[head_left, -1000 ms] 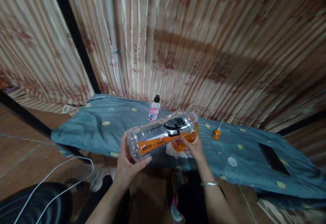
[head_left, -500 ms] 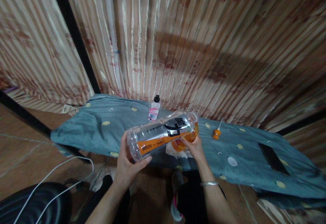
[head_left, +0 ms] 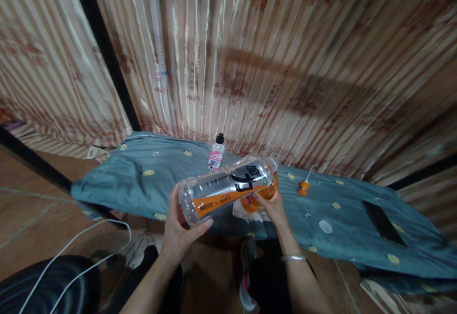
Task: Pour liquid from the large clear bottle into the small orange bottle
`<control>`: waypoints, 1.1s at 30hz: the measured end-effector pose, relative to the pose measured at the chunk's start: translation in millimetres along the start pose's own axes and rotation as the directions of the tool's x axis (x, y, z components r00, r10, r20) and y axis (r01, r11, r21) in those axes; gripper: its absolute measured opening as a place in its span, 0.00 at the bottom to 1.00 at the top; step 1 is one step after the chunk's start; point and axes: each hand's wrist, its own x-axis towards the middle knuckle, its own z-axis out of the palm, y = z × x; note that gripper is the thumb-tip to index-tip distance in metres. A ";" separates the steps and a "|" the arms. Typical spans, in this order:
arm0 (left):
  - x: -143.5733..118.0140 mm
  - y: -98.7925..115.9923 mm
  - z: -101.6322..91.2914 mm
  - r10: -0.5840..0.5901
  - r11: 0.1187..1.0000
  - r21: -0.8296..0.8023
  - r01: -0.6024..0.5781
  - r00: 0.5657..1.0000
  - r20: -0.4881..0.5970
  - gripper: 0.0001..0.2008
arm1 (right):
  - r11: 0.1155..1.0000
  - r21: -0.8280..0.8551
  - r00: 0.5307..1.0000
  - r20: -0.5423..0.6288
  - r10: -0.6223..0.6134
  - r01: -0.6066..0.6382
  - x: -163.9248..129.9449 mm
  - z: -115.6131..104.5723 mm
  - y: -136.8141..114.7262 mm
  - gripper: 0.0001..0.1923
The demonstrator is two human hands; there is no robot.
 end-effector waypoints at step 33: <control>-4.2 9.1 2.5 -0.058 0.998 -0.008 0.058 0.998 -0.005 0.51 | 1.000 -0.027 1.000 -0.012 -0.003 0.003 -1.5 -0.4 -3.4 0.31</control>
